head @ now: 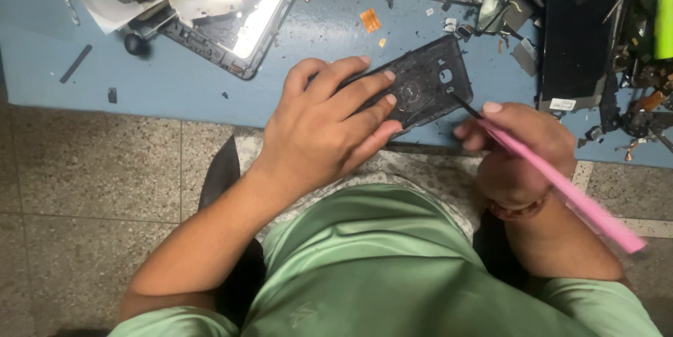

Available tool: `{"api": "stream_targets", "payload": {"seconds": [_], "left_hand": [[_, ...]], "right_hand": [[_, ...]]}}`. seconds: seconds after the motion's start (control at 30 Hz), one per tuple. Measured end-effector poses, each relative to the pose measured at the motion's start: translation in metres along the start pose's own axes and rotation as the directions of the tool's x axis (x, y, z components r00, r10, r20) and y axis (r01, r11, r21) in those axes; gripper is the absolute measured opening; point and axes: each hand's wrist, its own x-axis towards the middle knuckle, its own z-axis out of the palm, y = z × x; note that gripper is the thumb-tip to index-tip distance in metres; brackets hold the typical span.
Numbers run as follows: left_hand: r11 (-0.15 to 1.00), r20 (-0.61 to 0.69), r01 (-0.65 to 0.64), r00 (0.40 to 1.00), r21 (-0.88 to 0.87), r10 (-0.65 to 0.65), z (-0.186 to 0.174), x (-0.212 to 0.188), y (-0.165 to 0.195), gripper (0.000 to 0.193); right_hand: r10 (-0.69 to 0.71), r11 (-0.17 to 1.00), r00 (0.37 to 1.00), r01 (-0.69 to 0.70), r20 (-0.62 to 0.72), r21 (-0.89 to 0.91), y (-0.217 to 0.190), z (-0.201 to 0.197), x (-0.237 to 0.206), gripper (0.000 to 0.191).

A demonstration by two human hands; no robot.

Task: The person sits at a repair workbench and uses a pink utility knife to scrape adhesive residue off the inside of a phone back cover. They reposition the cover, peel off a loosened strip of material by hand, place the cover on a white sheet, and continue scraping the surface.

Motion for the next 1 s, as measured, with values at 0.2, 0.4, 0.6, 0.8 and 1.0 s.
{"api": "stream_targets", "payload": {"seconds": [0.2, 0.4, 0.6, 0.8, 1.0], "left_hand": [[1.0, -0.007, -0.005, 1.0, 0.001, 0.005, 0.002, 0.0, -0.001, 0.022], [1.0, -0.018, -0.002, 1.0, -0.006, 0.002, 0.002, -0.001, -0.001, 0.019], [0.999, -0.035, -0.004, 0.999, -0.038, 0.003, 0.001, -0.001, -0.001, 0.017], [0.997, -0.058, -0.004, 0.998, -0.073, -0.001, 0.0, -0.001, -0.001, 0.015], [0.996, -0.044, 0.007, 0.999, -0.092, -0.011, 0.001, -0.002, -0.002, 0.019]], "right_hand": [[0.016, 0.769, 0.936, -0.237, 0.353, 0.594, -0.005, 0.013, 0.015, 0.065], [0.144, 0.604, 0.918, -0.378, 0.37, 0.701, -0.016, 0.029, 0.044, 0.06], [-0.052, 0.764, 0.964, -0.129, 0.26, 0.632, -0.018, 0.033, 0.04, 0.059], [-0.029, 0.874, 0.987, -0.05, 0.155, 0.484, -0.014, 0.031, 0.048, 0.056], [-0.037, 0.87, 0.988, -0.043, 0.152, 0.491, -0.008, 0.017, 0.024, 0.055]]}}
